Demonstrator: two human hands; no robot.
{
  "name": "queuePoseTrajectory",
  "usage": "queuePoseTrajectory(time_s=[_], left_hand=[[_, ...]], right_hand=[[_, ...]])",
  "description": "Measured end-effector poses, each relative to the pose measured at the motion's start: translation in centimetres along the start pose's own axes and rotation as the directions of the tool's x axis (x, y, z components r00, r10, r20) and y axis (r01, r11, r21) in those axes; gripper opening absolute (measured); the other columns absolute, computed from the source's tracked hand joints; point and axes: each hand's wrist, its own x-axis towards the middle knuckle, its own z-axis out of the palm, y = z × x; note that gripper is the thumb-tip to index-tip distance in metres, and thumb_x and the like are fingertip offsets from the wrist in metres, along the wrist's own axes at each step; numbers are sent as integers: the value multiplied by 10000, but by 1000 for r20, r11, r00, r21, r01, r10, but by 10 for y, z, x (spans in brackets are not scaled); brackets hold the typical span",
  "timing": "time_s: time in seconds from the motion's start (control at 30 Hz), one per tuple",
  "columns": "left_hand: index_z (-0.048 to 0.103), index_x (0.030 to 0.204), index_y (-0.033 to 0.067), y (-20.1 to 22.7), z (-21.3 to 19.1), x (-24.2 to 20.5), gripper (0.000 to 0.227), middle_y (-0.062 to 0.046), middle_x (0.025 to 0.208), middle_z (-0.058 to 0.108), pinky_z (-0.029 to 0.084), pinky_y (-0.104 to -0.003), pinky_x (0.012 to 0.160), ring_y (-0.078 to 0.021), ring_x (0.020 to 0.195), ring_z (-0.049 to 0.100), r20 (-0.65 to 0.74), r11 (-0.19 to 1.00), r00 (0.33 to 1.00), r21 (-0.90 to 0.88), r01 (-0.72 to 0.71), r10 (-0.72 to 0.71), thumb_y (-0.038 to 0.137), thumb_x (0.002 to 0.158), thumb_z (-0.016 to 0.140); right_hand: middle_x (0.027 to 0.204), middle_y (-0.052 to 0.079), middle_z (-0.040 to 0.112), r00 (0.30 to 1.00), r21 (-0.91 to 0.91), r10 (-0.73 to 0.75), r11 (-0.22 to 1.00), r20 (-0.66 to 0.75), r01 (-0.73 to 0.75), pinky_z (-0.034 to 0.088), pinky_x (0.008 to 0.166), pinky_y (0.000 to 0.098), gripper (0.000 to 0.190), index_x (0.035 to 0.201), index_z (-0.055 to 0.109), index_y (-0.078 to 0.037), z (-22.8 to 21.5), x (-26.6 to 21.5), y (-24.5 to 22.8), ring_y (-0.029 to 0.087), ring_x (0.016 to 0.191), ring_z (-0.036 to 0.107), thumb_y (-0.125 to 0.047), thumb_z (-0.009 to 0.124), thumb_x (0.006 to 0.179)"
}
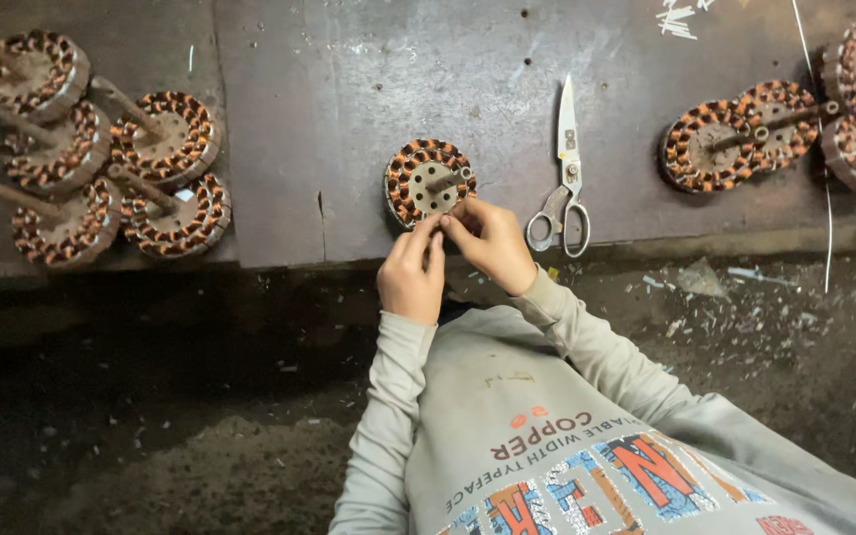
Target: The person inserts small white plastic pins into the slots of a copper-wound stator, then uses scissors to trim the excess length. They repeat this process on multiple stator units, stacking the finished ones on the workbench.
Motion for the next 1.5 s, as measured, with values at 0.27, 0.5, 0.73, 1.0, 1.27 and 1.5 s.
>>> queuePoseTrajectory(time_s=[0.27, 0.5, 0.73, 1.0, 1.27, 1.5], left_hand=[[715, 1116, 130, -19, -3, 22, 145, -133, 983, 752, 570, -440, 723, -361, 875, 717, 188, 996, 979, 27, -81, 75, 157, 986, 655], [726, 1149, 60, -47, 8, 23, 182, -102, 735, 693, 469, -285, 500, -139, 570, 593, 452, 854, 859, -320, 410, -242, 160, 1030, 631], [715, 1132, 18, -62, 16, 24, 191, 1, 843, 717, 436, -199, 478, -25, 625, 587, 482, 685, 856, -561, 465, -187, 129, 1029, 599], [726, 1139, 74, -51, 3, 26, 166, 10, 651, 663, 443, -210, 492, -9, 536, 563, 383, 913, 919, -338, 229, -88, 142, 1016, 637], [739, 1143, 66, -55, 6, 24, 179, 32, 708, 652, 388, -217, 469, -5, 549, 506, 441, 807, 884, -458, 373, -159, 145, 1037, 618], [765, 1184, 83, -48, 3, 22, 223, 20, 670, 619, 391, -224, 456, -19, 505, 482, 417, 832, 888, -409, 375, -196, 159, 1022, 632]], right_hand=[[819, 126, 667, 990, -34, -111, 993, 84, 114, 497, 632, 335, 154, 1011, 644, 10, -13, -10, 1, 189, 692, 595, -135, 668, 966], [912, 188, 657, 971, -240, -239, 944, -25, 226, 495, 680, 421, 122, 1022, 611, -7, -3, 0, 6, 398, 809, 645, -124, 639, 1000], [767, 135, 623, 995, -76, -44, 996, -85, 37, 471, 598, 360, 139, 1004, 621, 2, 20, -23, -2, 234, 636, 554, -133, 648, 985], [855, 94, 685, 984, -58, -154, 987, -89, 149, 499, 643, 322, 129, 1018, 621, 2, 1, -11, -7, 160, 713, 617, -125, 640, 1001], [793, 131, 630, 990, -139, -90, 987, -106, 75, 468, 605, 335, 169, 979, 638, 13, 18, -18, 2, 201, 643, 556, -150, 682, 974], [765, 14, 602, 999, 54, 1, 999, -49, 1, 440, 600, 261, 178, 981, 653, -6, 15, -16, 19, 59, 689, 488, -182, 674, 1002]])
